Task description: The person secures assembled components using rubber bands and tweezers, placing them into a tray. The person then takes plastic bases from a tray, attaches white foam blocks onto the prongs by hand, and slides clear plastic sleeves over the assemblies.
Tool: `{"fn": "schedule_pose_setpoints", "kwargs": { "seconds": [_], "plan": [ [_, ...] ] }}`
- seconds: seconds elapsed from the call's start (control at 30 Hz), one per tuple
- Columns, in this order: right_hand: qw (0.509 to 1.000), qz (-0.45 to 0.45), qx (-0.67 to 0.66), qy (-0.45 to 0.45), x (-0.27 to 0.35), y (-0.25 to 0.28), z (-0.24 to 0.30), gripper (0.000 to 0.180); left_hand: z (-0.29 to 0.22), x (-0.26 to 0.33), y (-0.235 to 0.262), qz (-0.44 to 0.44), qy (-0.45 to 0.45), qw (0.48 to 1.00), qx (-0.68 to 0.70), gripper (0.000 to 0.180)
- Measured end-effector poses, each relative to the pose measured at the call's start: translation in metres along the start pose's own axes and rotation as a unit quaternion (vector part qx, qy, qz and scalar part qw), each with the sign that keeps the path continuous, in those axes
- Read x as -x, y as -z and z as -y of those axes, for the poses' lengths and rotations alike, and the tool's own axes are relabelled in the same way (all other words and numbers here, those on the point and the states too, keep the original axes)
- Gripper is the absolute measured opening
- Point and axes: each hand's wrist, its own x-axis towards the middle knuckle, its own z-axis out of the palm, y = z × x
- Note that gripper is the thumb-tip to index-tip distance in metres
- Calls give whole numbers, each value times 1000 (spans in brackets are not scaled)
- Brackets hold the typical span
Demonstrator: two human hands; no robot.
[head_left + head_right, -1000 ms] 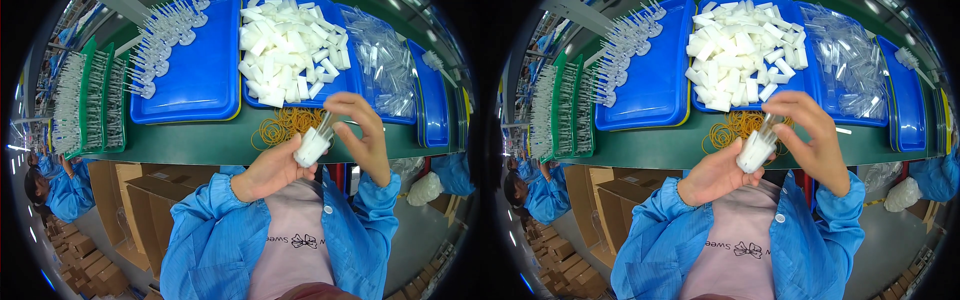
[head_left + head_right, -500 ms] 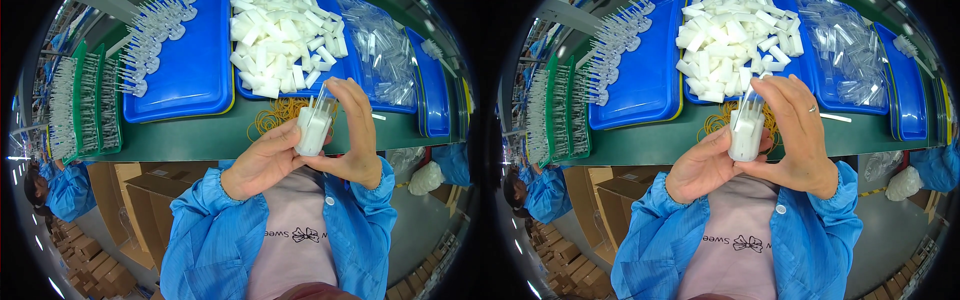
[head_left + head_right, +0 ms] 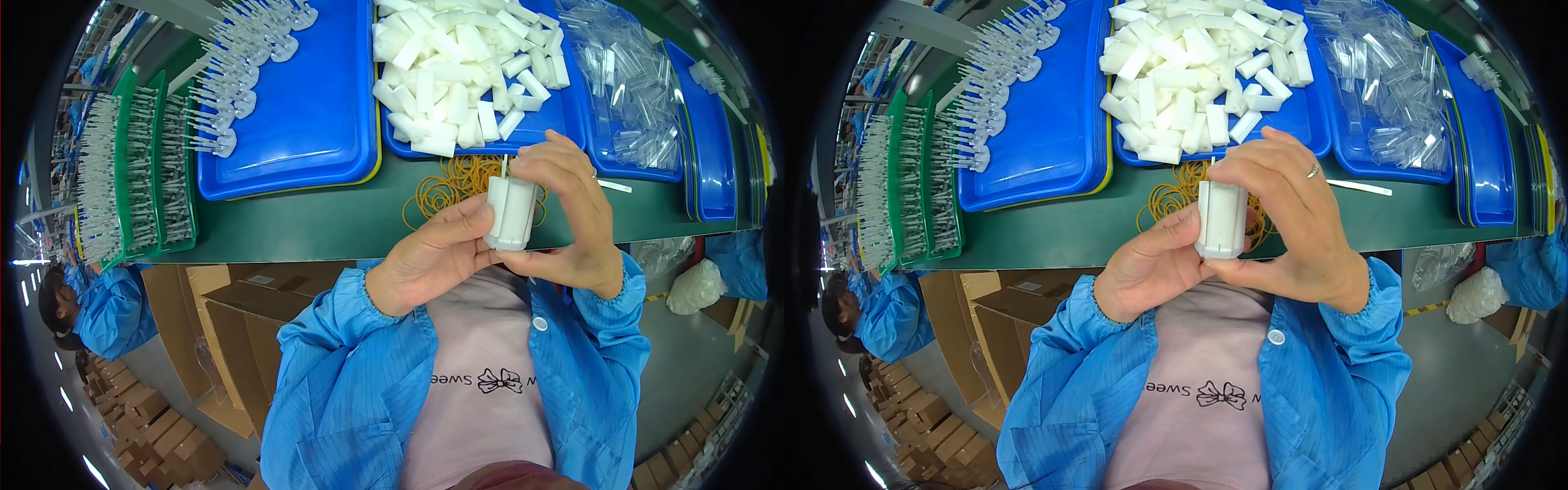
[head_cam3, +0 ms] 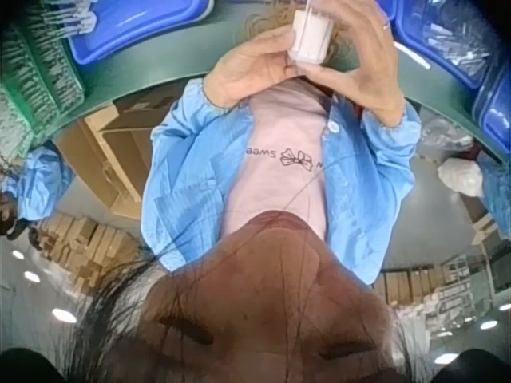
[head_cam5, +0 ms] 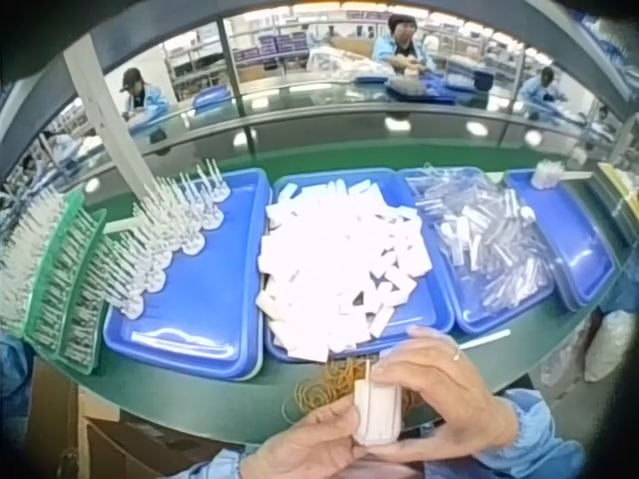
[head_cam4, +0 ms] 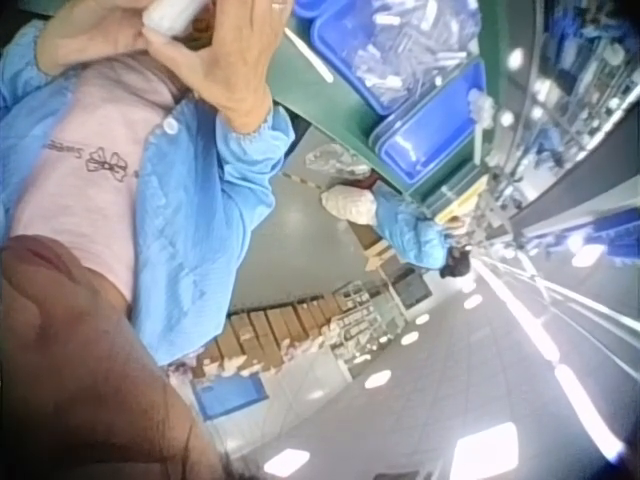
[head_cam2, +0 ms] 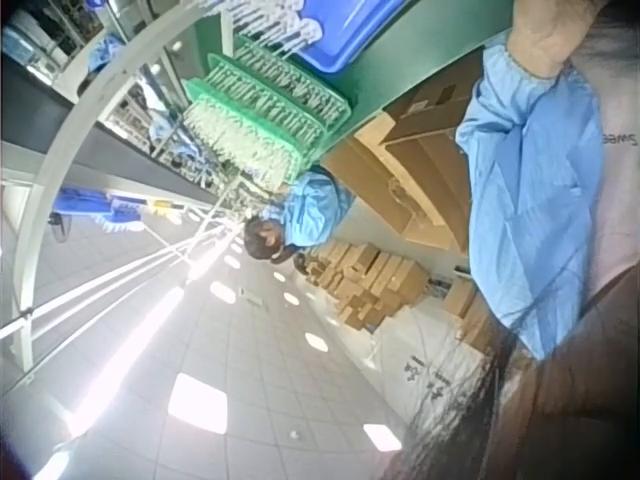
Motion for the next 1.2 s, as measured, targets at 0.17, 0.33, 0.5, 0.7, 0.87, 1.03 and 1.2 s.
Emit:
{"fn": "schedule_pose_setpoints", "kwargs": {
  "seconds": [0.17, 0.33, 0.5, 0.7, 0.87, 1.03, 1.2],
  "plan": [
    [999, -32, 2, 1, 0, -3, -1, 67, 0, -1, 1, -4, -5, 1000, -1, 60],
    [1000, -26, -10, 2, 1, -1, -3, 66, 0, -2, 3, 12, -3, 1000, 7, 61],
    [996, 28, -62, -61, 4, 2, -6, 72, 2, -7, 7, -2, -1, 1000, -2, 60],
    [973, -93, -144, -155, 7, 33, -46, 57, -6, 2, 6, -6, -41, 999, -30, 54],
    [931, -79, 310, -177, 40, 73, -100, 39, -4, 0, -1, -31, -44, 999, 1, 50],
    [908, -14, 383, -173, 39, 54, -110, 40, 2, -2, -4, -38, -86, 993, -72, 51],
    [885, -41, 419, -198, 33, 43, -119, 33, 3, 0, 15, 45, -67, 995, -55, 60]
  ]
}}
